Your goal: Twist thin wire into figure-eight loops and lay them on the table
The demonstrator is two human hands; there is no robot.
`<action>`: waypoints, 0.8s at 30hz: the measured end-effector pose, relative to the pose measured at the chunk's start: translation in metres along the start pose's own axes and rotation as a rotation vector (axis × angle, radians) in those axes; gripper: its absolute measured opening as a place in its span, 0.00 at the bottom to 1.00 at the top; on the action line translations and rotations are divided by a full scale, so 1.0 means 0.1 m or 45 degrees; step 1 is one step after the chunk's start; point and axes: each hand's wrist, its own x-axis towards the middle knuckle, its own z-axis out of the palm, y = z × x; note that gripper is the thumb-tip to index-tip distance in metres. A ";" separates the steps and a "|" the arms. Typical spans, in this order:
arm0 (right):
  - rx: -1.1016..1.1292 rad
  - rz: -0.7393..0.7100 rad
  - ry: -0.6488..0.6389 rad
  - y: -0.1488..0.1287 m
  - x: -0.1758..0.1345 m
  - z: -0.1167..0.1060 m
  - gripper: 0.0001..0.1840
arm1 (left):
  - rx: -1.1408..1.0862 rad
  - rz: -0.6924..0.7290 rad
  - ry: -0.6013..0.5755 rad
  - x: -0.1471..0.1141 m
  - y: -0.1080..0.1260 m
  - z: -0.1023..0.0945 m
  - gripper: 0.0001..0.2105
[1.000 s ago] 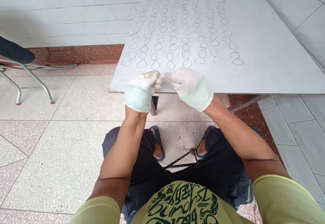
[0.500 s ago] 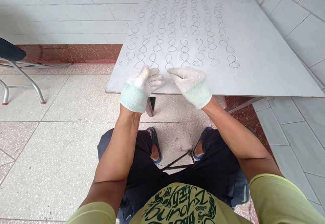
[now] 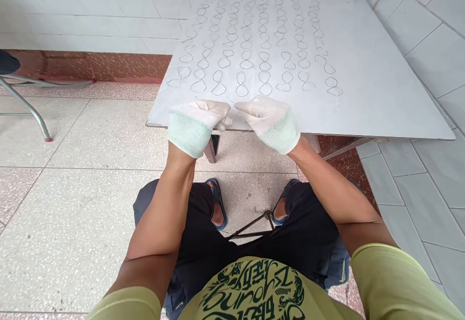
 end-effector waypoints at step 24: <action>0.076 0.092 -0.069 -0.18 0.03 -0.03 0.19 | -0.164 0.075 -0.007 0.10 -0.06 0.03 0.12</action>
